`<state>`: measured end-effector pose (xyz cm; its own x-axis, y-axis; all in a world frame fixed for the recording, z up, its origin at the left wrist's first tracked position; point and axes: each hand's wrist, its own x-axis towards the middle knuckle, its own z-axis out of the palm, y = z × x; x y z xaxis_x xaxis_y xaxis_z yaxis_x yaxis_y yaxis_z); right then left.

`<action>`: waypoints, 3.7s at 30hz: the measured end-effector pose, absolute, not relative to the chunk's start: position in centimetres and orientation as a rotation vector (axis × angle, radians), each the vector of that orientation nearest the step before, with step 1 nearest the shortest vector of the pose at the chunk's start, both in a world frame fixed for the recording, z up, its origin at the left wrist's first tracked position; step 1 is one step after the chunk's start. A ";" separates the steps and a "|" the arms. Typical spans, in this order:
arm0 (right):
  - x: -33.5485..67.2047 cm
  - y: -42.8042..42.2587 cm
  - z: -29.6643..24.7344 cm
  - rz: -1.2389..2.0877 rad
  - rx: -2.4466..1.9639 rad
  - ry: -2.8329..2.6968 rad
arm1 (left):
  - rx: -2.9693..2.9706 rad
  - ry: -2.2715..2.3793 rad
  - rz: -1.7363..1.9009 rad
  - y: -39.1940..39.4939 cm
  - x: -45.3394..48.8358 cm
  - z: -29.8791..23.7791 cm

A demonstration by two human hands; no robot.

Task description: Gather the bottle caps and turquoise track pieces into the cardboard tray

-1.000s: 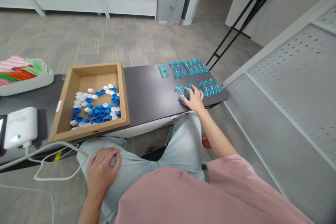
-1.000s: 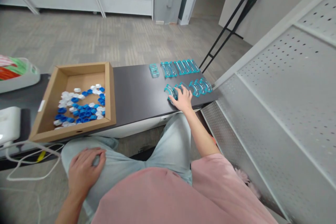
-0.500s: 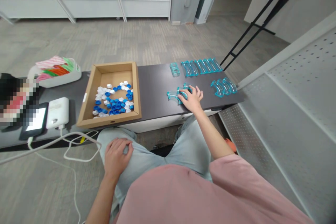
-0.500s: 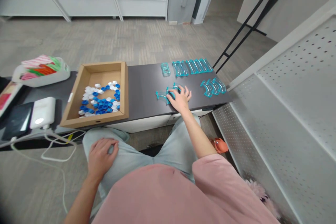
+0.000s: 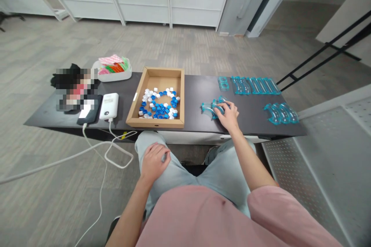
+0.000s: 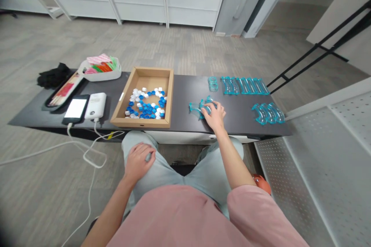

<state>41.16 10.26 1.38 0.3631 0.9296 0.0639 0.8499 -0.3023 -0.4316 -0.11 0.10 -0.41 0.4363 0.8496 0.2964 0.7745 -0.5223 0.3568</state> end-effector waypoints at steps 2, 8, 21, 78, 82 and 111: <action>40.9 11.1 1.7 0.314 -2.209 -1.493 | 2.506 1.430 0.660 0.1 -0.1 -0.4; 40.1 13.2 2.5 0.382 -2.129 -1.392 | 2.469 1.442 0.643 0.1 -0.1 -0.7; 38.9 15.7 2.2 0.422 -2.125 -1.202 | 2.409 1.415 0.746 0.1 0.0 -0.8; 38.4 16.9 5.8 0.659 -1.545 -1.157 | 2.287 1.412 0.983 15.5 8.7 9.6; 31.9 24.4 6.9 0.710 -1.425 -1.479 | 2.277 1.540 0.889 21.6 3.2 9.2; 44.7 22.3 7.7 0.140 -1.906 -1.961 | 2.278 1.427 0.695 16.3 -0.9 7.6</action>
<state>44.71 22.30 7.70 0.0104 0.9770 0.2129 0.9369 0.0649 -0.3434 -0.93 16.30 7.64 0.3676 0.9051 0.2137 0.7262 -0.4229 0.5420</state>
